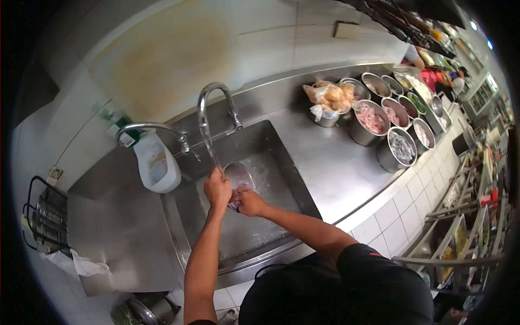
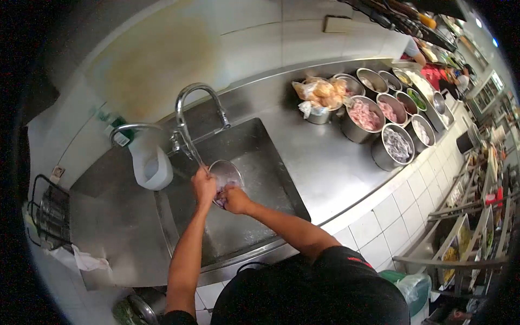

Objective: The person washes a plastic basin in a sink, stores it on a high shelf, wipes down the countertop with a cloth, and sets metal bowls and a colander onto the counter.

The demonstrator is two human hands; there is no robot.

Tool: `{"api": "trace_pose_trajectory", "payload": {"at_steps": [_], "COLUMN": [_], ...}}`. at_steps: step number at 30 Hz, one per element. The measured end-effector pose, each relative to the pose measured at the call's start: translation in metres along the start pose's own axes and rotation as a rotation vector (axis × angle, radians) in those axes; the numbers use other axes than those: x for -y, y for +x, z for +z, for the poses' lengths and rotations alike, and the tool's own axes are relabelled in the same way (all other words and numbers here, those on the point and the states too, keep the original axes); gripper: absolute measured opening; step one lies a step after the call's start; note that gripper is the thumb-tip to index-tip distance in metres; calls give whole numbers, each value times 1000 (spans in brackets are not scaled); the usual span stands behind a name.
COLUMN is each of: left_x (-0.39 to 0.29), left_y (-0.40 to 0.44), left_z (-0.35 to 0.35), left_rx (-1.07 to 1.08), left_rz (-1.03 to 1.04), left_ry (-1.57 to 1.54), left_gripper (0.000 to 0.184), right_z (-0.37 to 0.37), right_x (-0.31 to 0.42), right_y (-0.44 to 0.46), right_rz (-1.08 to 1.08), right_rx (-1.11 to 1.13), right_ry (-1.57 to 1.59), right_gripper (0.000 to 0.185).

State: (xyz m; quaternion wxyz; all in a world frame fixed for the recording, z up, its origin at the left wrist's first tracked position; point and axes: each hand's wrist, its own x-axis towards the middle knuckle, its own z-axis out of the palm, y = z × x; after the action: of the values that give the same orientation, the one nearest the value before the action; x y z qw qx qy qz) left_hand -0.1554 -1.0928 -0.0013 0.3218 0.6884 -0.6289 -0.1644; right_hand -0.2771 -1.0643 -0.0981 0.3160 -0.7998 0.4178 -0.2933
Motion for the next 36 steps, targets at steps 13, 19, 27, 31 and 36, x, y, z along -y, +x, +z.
{"api": "trace_pose_trajectory", "payload": {"at_steps": [13, 19, 27, 31, 36], "left_x": [-41, -23, -48, -76, -143], "left_y": [14, 16, 18, 23, 6], "left_z": [-4, -7, -13, -2, 36], "left_rx": [-117, -65, 41, -48, -16], "left_rz": [250, 331, 669, 745, 859], "left_ry": [160, 327, 381, 215, -66], "left_gripper": [19, 18, 20, 12, 5], "right_z": [-18, 15, -37, -40, -25], "right_x": [48, 22, -1, -20, -36], "right_y": [33, 1, -58, -95, -112], "right_rz": [394, -66, 739, 807, 805], "right_rx": [-301, -271, -6, 12, -120], "right_ry": [1368, 52, 5, -13, -145], "right_gripper": [19, 20, 24, 30, 28]}}
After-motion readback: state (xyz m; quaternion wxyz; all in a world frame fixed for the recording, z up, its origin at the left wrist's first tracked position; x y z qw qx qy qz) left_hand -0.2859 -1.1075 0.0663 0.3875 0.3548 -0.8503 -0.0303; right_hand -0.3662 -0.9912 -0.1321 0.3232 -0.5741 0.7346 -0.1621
